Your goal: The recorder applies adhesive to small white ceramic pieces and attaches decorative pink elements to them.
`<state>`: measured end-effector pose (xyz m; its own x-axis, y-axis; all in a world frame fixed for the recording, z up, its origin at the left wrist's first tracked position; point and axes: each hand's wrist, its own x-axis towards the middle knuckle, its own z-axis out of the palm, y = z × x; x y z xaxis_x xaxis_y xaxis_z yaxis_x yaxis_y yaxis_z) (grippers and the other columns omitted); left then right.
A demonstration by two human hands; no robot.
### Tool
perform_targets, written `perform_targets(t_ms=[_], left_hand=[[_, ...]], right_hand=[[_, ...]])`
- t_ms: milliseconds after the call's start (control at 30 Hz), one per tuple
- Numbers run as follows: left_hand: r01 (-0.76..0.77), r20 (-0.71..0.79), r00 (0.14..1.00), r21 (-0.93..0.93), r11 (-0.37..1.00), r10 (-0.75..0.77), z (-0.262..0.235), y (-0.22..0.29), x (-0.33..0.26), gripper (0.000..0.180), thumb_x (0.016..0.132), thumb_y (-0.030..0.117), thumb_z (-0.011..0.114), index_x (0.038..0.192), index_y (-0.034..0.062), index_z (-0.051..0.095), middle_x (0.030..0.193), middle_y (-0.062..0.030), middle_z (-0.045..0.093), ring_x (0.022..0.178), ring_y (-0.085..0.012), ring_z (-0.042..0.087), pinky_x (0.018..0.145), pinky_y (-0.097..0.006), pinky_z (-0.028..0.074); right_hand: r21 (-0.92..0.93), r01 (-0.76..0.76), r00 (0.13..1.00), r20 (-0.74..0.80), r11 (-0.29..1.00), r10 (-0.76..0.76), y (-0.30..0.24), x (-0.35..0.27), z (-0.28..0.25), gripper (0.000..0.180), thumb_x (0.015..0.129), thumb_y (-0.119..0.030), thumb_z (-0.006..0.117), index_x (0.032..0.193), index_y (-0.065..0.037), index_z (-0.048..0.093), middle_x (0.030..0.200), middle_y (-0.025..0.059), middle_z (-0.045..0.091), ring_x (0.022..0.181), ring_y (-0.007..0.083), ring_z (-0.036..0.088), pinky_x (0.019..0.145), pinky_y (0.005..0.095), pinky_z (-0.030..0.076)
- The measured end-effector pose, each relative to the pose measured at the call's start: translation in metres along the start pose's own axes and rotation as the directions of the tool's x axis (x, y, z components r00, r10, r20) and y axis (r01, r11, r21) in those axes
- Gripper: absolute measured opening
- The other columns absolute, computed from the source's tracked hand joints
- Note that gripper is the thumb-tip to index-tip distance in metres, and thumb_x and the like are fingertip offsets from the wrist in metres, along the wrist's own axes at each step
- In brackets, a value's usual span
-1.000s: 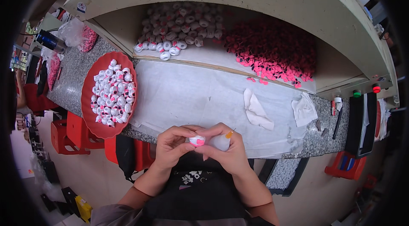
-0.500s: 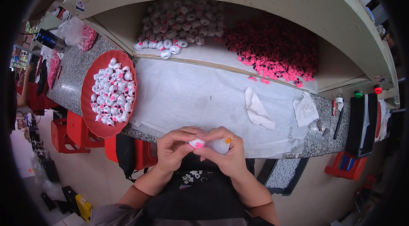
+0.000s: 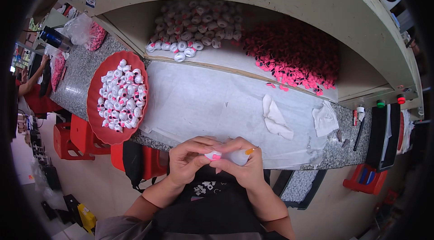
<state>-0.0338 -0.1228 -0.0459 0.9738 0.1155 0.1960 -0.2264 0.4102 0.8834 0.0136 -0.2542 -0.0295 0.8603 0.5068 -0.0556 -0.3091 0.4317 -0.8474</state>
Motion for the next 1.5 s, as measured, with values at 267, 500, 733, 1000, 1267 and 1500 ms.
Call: perform_targets(t_ms=[267, 500, 733, 1000, 1267, 1500], left_hand=[[0.076, 0.011, 0.997, 0.041, 0.996, -0.076, -0.001, 0.003, 0.001, 0.021, 0.076, -0.003, 0.05, 0.096, -0.0023, 0.053, 0.101, -0.0159, 0.053, 0.096, -0.0232, 0.05, 0.081, -0.03, 0.039], [0.005, -0.004, 1.0, 0.08, 0.997, -0.005, 0.0, 0.0, 0.001, 0.021, 0.076, -0.002, 0.049, 0.097, -0.0037, 0.05, 0.1, -0.0198, 0.051, 0.098, -0.0268, 0.048, 0.084, -0.037, 0.036], [-0.002, -0.019, 1.0, 0.055, 0.998, 0.003, 0.001, 0.0, 0.002, 0.021, 0.076, -0.001, 0.049, 0.097, -0.0034, 0.049, 0.1, -0.0199, 0.051, 0.097, -0.0261, 0.048, 0.083, -0.035, 0.038], [0.007, -0.027, 1.0, -0.065, 0.998, -0.009, 0.002, -0.002, 0.002, 0.023, 0.075, -0.006, 0.048, 0.098, -0.0038, 0.05, 0.102, -0.0164, 0.051, 0.1, -0.023, 0.047, 0.084, -0.031, 0.037], [0.021, -0.066, 0.998, -0.031, 0.999, -0.024, 0.004, -0.002, 0.002, 0.019, 0.076, 0.0, 0.049, 0.095, -0.002, 0.05, 0.098, -0.0192, 0.052, 0.095, -0.0244, 0.05, 0.08, -0.033, 0.04], [0.02, -0.06, 0.998, -0.037, 0.999, -0.022, 0.004, -0.003, 0.002, 0.019, 0.076, 0.0, 0.049, 0.096, -0.0012, 0.05, 0.098, -0.0194, 0.052, 0.093, -0.0233, 0.05, 0.078, -0.033, 0.042]], right_hand=[[0.019, 0.009, 1.0, -0.012, 1.0, -0.008, 0.001, 0.003, -0.001, 0.02, 0.066, 0.009, 0.061, 0.082, 0.001, 0.052, 0.072, 0.0106, 0.054, 0.058, 0.0132, 0.054, 0.047, 0.0218, 0.044], [-0.008, -0.045, 0.999, -0.022, 0.999, 0.045, -0.001, 0.002, 0.0, 0.02, 0.067, 0.008, 0.06, 0.084, 0.003, 0.052, 0.075, 0.011, 0.056, 0.059, 0.0123, 0.055, 0.048, 0.021, 0.045], [-0.038, -0.08, 0.996, -0.029, 0.996, 0.079, -0.001, 0.001, -0.002, 0.02, 0.069, 0.007, 0.058, 0.088, 0.003, 0.053, 0.076, 0.0107, 0.056, 0.06, 0.0117, 0.054, 0.049, 0.0212, 0.046], [0.041, 0.016, 0.999, -0.045, 0.999, -0.014, 0.005, 0.002, 0.001, 0.018, 0.069, 0.007, 0.057, 0.086, 0.003, 0.053, 0.076, 0.0111, 0.055, 0.059, 0.0127, 0.054, 0.048, 0.0221, 0.045], [0.035, 0.039, 0.998, -0.048, 0.999, -0.037, 0.009, 0.002, 0.002, 0.017, 0.069, 0.007, 0.056, 0.085, 0.002, 0.053, 0.075, 0.0113, 0.055, 0.057, 0.0133, 0.054, 0.048, 0.0225, 0.044], [0.014, 0.046, 0.997, -0.057, 0.999, -0.045, 0.007, 0.002, 0.004, 0.016, 0.07, 0.006, 0.056, 0.085, 0.001, 0.053, 0.074, 0.0108, 0.054, 0.056, 0.0122, 0.053, 0.047, 0.0214, 0.043]])
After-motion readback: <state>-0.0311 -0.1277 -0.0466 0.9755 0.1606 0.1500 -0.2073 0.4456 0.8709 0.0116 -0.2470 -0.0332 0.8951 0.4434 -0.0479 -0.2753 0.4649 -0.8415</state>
